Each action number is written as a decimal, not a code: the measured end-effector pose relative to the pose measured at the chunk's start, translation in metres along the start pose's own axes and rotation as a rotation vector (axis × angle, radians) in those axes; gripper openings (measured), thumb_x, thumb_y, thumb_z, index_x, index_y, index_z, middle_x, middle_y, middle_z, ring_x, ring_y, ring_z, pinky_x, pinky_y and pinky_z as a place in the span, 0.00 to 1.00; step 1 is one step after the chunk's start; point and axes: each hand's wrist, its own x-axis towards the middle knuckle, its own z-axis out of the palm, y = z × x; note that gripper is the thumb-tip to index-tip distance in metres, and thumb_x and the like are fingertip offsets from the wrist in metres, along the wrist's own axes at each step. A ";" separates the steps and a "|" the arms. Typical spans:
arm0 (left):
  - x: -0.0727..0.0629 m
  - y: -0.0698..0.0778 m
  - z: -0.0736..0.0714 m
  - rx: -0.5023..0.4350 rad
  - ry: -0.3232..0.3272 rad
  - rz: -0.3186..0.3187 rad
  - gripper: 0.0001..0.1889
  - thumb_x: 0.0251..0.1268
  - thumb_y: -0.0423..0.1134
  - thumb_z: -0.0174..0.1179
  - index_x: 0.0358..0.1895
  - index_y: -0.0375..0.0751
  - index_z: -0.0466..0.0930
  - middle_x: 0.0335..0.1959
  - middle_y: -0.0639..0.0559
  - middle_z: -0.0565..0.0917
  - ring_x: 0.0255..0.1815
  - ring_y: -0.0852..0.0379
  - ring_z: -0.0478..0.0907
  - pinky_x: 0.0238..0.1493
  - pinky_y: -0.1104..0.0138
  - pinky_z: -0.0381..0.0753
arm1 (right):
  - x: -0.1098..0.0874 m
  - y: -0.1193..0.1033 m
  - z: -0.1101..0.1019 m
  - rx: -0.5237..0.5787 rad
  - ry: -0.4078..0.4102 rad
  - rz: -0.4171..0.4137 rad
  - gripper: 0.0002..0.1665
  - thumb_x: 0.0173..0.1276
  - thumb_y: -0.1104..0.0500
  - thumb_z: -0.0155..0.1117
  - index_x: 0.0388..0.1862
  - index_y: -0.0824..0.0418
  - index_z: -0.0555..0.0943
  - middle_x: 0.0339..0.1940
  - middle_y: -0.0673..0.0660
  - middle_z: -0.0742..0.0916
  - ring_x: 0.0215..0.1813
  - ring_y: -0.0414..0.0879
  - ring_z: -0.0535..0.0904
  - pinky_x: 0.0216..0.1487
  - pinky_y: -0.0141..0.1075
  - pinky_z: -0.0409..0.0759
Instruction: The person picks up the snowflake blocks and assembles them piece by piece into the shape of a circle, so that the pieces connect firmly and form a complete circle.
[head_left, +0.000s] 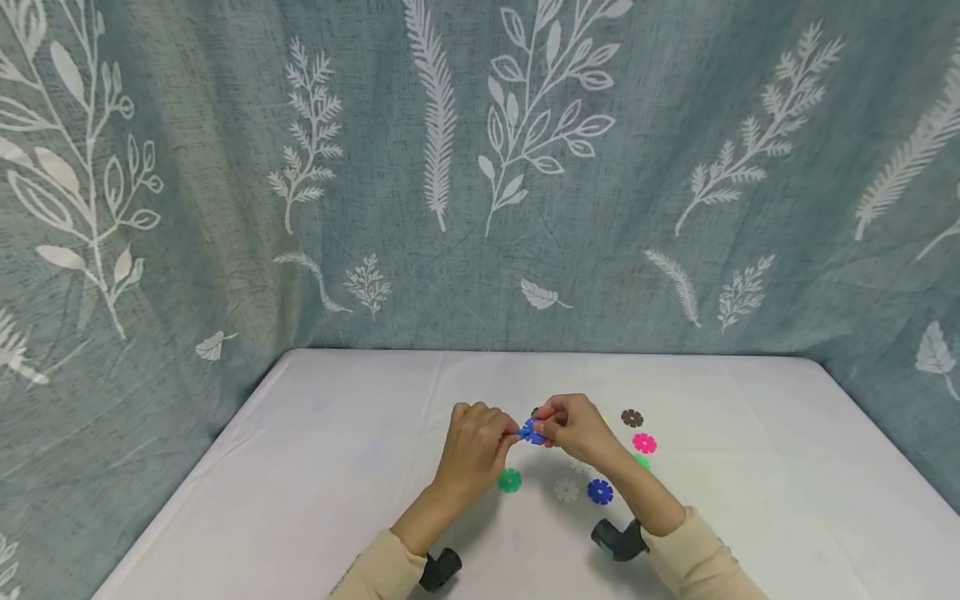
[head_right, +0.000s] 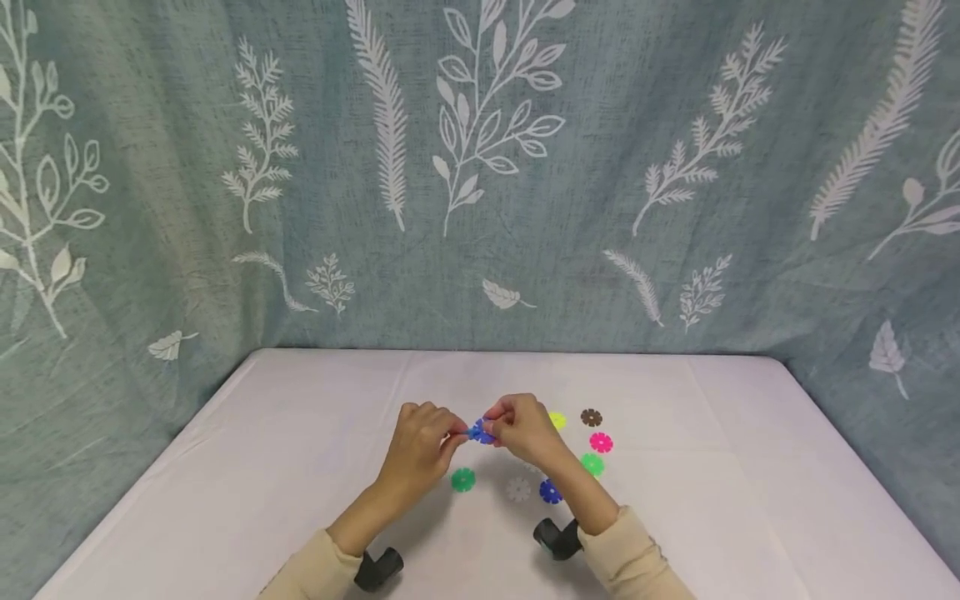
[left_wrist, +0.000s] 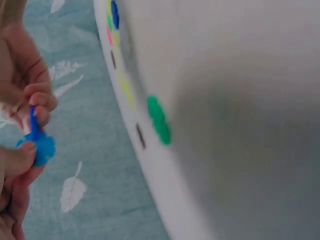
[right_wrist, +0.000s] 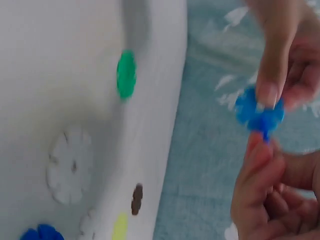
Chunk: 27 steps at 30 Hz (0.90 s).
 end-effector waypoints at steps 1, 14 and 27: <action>-0.001 -0.001 -0.002 0.014 -0.018 -0.011 0.08 0.42 0.38 0.71 0.23 0.45 0.79 0.20 0.58 0.81 0.25 0.60 0.72 0.35 0.67 0.62 | 0.001 0.001 0.000 -0.013 -0.010 -0.006 0.05 0.62 0.67 0.59 0.34 0.71 0.79 0.23 0.57 0.84 0.23 0.39 0.76 0.31 0.41 0.80; -0.011 -0.009 -0.009 0.138 -0.117 -0.005 0.21 0.38 0.48 0.73 0.40 0.48 0.83 0.33 0.58 0.84 0.35 0.59 0.74 0.37 0.65 0.60 | 0.006 -0.007 0.017 -0.075 -0.077 -0.077 0.10 0.60 0.66 0.62 0.39 0.70 0.75 0.22 0.57 0.85 0.24 0.43 0.79 0.32 0.39 0.81; -0.019 -0.031 -0.027 0.142 -0.076 -0.058 0.19 0.35 0.42 0.74 0.37 0.45 0.83 0.31 0.56 0.84 0.34 0.57 0.74 0.36 0.64 0.60 | -0.007 -0.004 0.051 -0.623 -0.262 -0.125 0.14 0.49 0.60 0.72 0.30 0.67 0.78 0.26 0.55 0.80 0.30 0.44 0.72 0.34 0.38 0.73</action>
